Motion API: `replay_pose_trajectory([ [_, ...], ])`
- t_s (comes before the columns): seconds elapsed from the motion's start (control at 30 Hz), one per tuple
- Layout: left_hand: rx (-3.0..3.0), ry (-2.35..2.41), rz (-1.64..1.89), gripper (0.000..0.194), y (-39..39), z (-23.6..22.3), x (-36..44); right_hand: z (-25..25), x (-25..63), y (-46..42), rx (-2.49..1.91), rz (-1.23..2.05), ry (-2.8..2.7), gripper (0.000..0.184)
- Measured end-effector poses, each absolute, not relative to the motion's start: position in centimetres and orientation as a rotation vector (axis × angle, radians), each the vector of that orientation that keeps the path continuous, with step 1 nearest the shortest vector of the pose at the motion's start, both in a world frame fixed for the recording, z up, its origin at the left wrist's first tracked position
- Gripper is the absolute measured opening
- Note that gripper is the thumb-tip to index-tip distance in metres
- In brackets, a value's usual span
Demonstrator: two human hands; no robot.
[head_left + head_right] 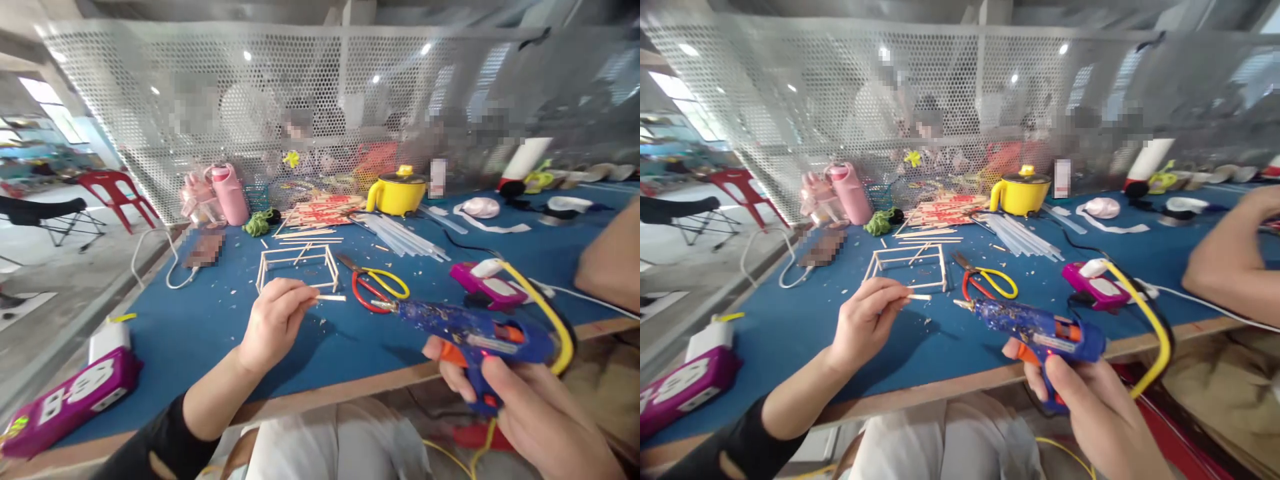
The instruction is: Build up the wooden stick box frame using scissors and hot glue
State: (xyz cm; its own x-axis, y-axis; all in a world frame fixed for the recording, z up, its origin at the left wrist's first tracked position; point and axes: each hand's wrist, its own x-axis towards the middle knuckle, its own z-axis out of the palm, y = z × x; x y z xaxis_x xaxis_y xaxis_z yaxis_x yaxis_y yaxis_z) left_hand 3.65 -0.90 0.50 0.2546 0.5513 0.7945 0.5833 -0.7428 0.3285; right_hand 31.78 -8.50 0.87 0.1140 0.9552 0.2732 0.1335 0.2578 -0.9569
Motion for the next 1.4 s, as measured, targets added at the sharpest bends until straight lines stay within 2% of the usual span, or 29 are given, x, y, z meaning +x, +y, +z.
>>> replay_pose_trajectory([
  [0.2,-2.413,-1.193,-1.589,0.014,-0.4,0.1,3.0,1.6,29.2,-7.1,-1.122,0.845,-1.405,0.022],
  [0.9,-2.444,-1.153,-1.561,0.015,-0.4,-0.2,3.3,0.5,30.0,-6.8,-1.071,1.004,-1.469,0.022],
  [1.4,-2.463,-1.138,-1.571,0.017,-0.3,-0.2,3.3,0.0,30.2,-6.6,-1.099,0.984,-1.491,0.022],
])
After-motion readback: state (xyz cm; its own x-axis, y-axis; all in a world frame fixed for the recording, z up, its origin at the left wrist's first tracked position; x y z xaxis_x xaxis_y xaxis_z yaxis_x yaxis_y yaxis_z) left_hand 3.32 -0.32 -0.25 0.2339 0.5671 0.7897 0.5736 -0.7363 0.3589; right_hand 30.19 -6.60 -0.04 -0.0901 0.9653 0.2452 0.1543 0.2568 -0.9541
